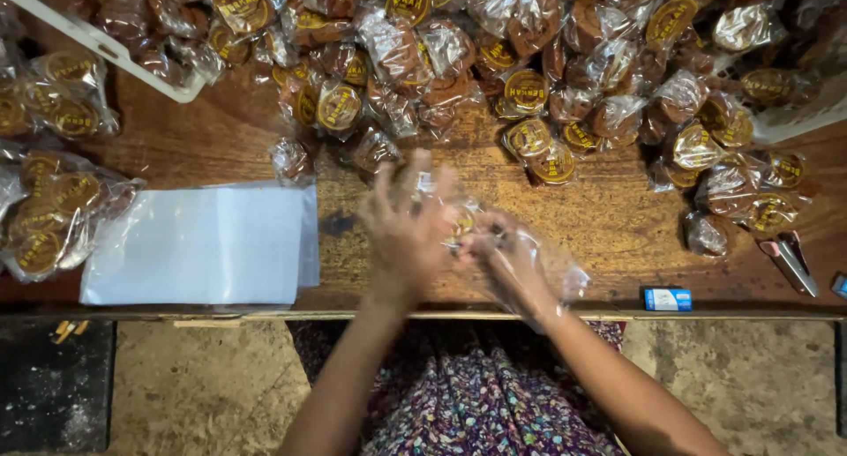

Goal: Packaging individually wrapped baked goods into larger plastic bags

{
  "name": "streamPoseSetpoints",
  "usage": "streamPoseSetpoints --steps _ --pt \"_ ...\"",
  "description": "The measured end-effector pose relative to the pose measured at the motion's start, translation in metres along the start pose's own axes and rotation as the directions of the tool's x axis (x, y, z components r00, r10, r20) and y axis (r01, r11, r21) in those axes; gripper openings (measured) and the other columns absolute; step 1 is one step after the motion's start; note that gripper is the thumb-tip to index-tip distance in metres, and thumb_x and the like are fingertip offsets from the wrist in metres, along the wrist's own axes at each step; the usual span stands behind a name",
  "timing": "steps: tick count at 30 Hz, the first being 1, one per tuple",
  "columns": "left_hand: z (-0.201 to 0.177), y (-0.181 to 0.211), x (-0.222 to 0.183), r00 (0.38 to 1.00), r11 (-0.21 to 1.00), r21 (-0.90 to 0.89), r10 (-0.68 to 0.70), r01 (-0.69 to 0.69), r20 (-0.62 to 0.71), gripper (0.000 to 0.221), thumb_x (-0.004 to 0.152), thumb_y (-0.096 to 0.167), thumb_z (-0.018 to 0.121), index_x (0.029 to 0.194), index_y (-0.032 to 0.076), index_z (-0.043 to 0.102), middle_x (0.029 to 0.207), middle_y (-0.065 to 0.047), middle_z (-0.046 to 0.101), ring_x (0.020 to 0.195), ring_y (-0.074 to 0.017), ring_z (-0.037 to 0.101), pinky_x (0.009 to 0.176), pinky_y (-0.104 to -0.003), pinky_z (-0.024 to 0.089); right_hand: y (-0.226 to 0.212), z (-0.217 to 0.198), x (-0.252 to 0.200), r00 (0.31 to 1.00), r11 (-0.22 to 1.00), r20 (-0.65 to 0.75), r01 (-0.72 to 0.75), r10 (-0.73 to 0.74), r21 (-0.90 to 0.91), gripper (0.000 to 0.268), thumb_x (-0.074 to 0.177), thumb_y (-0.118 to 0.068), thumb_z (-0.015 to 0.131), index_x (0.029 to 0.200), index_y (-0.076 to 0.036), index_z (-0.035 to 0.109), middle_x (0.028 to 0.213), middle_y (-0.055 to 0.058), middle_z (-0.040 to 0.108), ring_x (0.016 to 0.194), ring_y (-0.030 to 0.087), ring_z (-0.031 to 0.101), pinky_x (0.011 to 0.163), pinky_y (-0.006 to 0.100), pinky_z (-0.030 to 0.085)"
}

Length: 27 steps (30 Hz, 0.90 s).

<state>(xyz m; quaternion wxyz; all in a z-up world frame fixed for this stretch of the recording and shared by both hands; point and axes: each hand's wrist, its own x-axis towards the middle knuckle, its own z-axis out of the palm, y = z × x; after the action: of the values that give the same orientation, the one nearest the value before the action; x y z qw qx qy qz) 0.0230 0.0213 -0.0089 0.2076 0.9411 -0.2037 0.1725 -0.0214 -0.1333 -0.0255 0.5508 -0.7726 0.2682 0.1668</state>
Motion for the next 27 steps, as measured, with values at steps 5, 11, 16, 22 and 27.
streamPoseSetpoints --steps 5,11,16,22,27 --pt "0.017 -0.014 -0.013 0.982 0.998 -0.052 -0.032 0.043 0.187 0.055 0.108 0.049 0.035 0.158 0.028 0.038 0.166 -0.002 0.033 0.147 -0.0473 0.031 0.104 -0.069 0.033 -0.014 0.007 -0.005 0.955 0.892 -0.022 0.284 -0.295 0.352 0.029 0.081 0.005 0.075 0.108 0.005 0.067 0.081 0.02 0.07 0.065 0.027 0.075 0.059 0.036 0.066" --pt "0.019 -0.009 -0.013 0.994 0.962 0.264 0.038 -0.064 0.103 0.048 0.104 0.048 0.04 0.151 0.04 0.046 0.167 -0.004 0.031 0.152 -0.0498 0.017 0.105 -0.08 0.017 -0.045 -0.026 -0.026 0.86 0.857 0.183 0.5 -0.475 -0.123 0.03 0.09 -0.019 0.067 0.11 0.002 0.065 0.099 0.027 0.068 0.095 0.043 0.062 0.084 0.055 0.05" --pt "0.028 -0.019 -0.018 0.968 0.981 0.189 -0.005 -0.044 0.252 0.049 0.105 0.052 0.031 0.149 0.039 0.047 0.17 -0.002 0.023 0.152 -0.0466 0.016 0.111 -0.075 0.017 -0.05 -0.105 -0.034 0.905 0.763 0.321 0.412 -0.279 -0.498 0.037 0.093 -0.022 0.055 0.118 0.003 0.066 0.105 0.035 0.07 0.107 0.057 0.062 0.09 0.067 0.046" --pt "0.034 -0.024 -0.019 0.986 0.954 0.249 0.161 -0.167 0.047 0.046 0.105 0.053 0.035 0.142 0.035 0.056 0.16 -0.009 0.041 0.145 -0.0483 0.035 0.106 -0.062 0.039 0.012 -0.132 0.074 0.973 0.592 -0.152 -0.02 -0.173 -0.806 0.053 0.095 -0.074 0.053 0.118 -0.03 0.074 0.101 0.006 0.078 0.106 0.033 0.072 0.086 0.051 0.056" --pt "0.027 -0.025 -0.017 0.98 0.968 0.192 0.132 -0.16 0.151 0.046 0.105 0.053 0.037 0.143 0.034 0.053 0.162 -0.01 0.036 0.146 -0.0496 0.031 0.107 -0.062 0.038 0.031 -0.118 0.104 0.907 0.945 -0.272 0.288 -0.321 -0.156 0.057 0.07 -0.029 0.098 0.105 -0.009 0.057 0.093 0.013 0.062 0.09 0.035 0.064 0.073 0.043 0.049"
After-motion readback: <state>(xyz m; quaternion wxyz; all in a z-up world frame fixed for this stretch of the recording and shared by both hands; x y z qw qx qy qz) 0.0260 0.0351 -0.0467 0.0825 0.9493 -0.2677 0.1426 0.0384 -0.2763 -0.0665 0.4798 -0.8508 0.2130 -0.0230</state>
